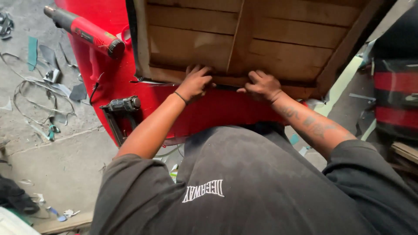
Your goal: The person is attaching a black vinyl cover to a wooden seat frame using a pneumatic stapler.
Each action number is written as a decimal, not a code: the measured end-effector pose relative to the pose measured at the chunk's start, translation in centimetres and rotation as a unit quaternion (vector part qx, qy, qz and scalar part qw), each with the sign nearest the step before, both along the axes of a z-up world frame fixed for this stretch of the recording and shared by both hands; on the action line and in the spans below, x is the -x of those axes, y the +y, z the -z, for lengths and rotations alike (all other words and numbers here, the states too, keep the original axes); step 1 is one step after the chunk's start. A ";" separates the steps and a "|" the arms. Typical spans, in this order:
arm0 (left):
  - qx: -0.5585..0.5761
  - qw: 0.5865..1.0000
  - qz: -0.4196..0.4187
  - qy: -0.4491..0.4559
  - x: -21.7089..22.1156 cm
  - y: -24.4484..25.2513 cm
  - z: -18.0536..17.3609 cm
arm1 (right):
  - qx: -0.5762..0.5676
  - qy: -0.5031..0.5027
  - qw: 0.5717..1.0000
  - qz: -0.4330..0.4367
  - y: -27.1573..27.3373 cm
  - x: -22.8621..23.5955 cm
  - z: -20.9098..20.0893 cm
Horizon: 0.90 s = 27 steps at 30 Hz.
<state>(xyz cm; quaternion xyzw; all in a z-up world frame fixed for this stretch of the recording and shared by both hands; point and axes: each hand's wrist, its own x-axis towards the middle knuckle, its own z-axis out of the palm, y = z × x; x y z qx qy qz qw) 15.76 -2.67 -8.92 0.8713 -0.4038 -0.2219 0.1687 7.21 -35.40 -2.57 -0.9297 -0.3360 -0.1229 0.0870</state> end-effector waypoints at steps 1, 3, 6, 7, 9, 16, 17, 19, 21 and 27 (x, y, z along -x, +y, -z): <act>-0.041 0.998 -0.008 0.042 0.3 -0.3 0.0 | 0.000 0.009 1.000 0.018 -0.1 0.6 1.1; -0.061 0.996 -0.025 0.061 -0.9 -0.7 -1.6 | -0.004 0.022 0.999 0.027 -0.5 0.2 2.7; -0.056 0.996 -0.044 0.052 -1.6 -1.0 -1.4 | -0.049 0.033 0.998 0.035 0.4 -0.6 0.2; -0.034 0.998 -0.043 0.030 -1.7 -1.1 -1.0 | -0.092 0.037 0.994 0.038 0.9 -0.9 -1.5; 0.084 0.990 -0.037 -0.106 -1.6 -1.0 -1.9 | -0.064 -0.002 0.997 0.048 1.9 -0.8 -3.2; 0.200 0.901 -0.036 -0.383 -2.8 -3.0 -4.5 | 0.009 -0.121 0.984 0.129 4.7 -1.1 -7.1; 0.200 0.899 -0.035 -0.388 -2.9 -2.8 -5.2 | 0.009 -0.127 0.983 0.129 4.5 -1.8 -7.2; 0.207 0.849 -0.005 -0.485 -2.8 -2.8 -6.4 | -0.040 -0.119 0.990 0.057 4.1 -2.9 -7.1; 0.235 0.834 0.025 -0.498 -3.8 -3.0 -4.8 | -0.060 -0.108 0.992 0.036 3.8 -3.3 -6.5; 0.296 0.834 0.068 -0.461 -4.4 -2.7 -4.5 | -0.071 -0.097 0.993 0.017 3.8 -3.1 -4.2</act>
